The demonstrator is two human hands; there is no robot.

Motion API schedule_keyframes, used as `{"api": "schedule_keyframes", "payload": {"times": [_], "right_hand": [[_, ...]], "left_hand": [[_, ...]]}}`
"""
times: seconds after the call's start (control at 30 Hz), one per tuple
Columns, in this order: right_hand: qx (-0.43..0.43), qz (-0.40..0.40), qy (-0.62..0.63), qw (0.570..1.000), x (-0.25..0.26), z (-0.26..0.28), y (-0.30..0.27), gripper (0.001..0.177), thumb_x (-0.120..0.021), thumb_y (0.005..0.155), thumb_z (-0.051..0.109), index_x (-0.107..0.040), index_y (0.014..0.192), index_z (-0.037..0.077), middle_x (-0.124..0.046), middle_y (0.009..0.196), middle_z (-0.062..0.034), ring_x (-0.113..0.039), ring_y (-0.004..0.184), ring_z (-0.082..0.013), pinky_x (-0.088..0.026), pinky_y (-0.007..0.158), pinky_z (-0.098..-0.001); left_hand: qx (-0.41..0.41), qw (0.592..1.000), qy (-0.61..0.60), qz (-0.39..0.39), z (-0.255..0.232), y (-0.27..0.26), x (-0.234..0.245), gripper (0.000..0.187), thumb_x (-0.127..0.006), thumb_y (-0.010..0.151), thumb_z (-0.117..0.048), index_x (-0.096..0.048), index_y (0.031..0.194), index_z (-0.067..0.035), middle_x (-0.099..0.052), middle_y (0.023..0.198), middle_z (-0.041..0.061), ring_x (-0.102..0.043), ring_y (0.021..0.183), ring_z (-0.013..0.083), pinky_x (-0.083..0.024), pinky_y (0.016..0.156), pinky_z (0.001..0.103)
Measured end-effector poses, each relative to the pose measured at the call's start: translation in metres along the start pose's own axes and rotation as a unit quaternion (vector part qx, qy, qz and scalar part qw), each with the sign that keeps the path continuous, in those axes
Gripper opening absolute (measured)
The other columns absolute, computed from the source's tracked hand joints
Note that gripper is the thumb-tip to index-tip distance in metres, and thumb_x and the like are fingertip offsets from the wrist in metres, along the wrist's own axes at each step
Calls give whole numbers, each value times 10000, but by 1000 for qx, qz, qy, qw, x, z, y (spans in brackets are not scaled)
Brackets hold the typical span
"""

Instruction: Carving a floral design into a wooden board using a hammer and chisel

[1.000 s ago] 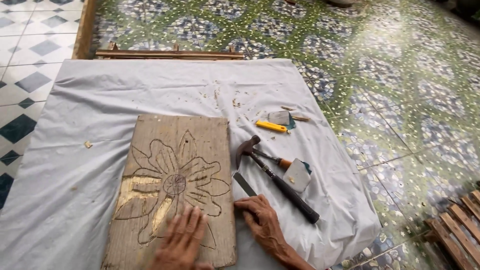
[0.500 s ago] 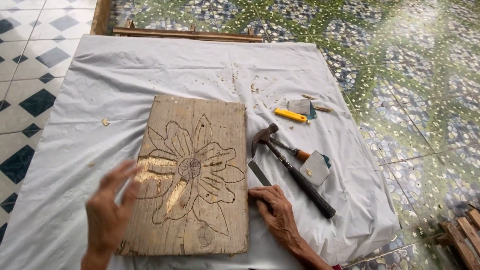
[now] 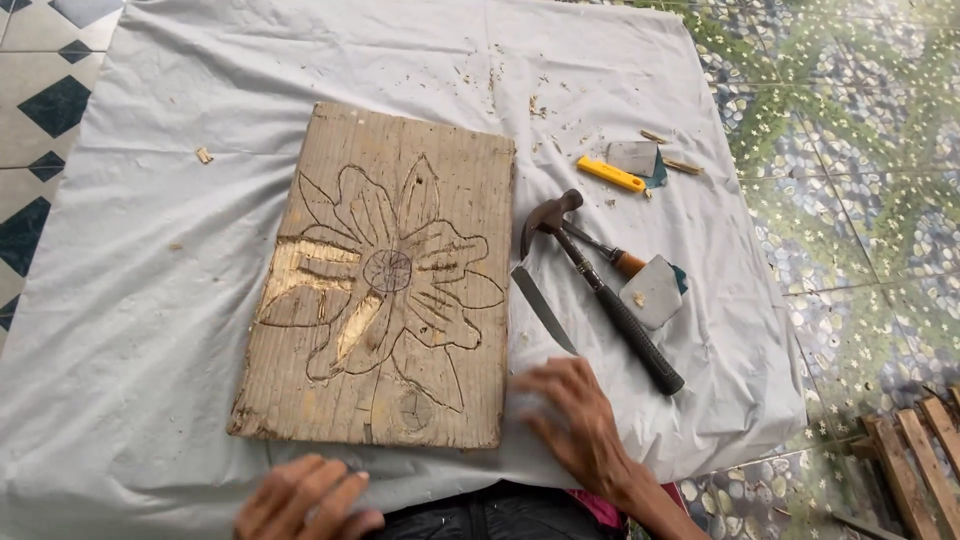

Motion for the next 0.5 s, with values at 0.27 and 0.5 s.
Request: {"api": "schedule_keyframes", "payload": {"times": [0.27, 0.5], "right_hand": [[78, 92, 19, 992, 24, 38, -25, 220, -668, 987, 276, -661, 1122, 102, -629, 1018, -48, -581, 973, -260, -477, 1002, -472], [85, 180, 21, 980, 24, 41, -24, 197, -461, 1044, 121, -644, 974, 138, -622, 889, -27, -519, 791, -201, -411, 741, -348]], "left_hand": [[3, 997, 68, 43, -4, -35, -6, 271, -484, 998, -335, -699, 964, -174, -690, 921, 35, -673, 856, 245, -531, 815, 403], [3, 992, 46, 116, -9, -31, 3, 251, -445, 948, -23, -613, 814, -153, -585, 770, 11, -580, 686, 201, -477, 685, 328]]}}
Point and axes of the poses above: each hand's wrist, its own y-axis towards the middle knuckle, its own x-axis out of the back of the hand, z = x × y, the point moved 3 cm from there along y, towards the middle knuckle
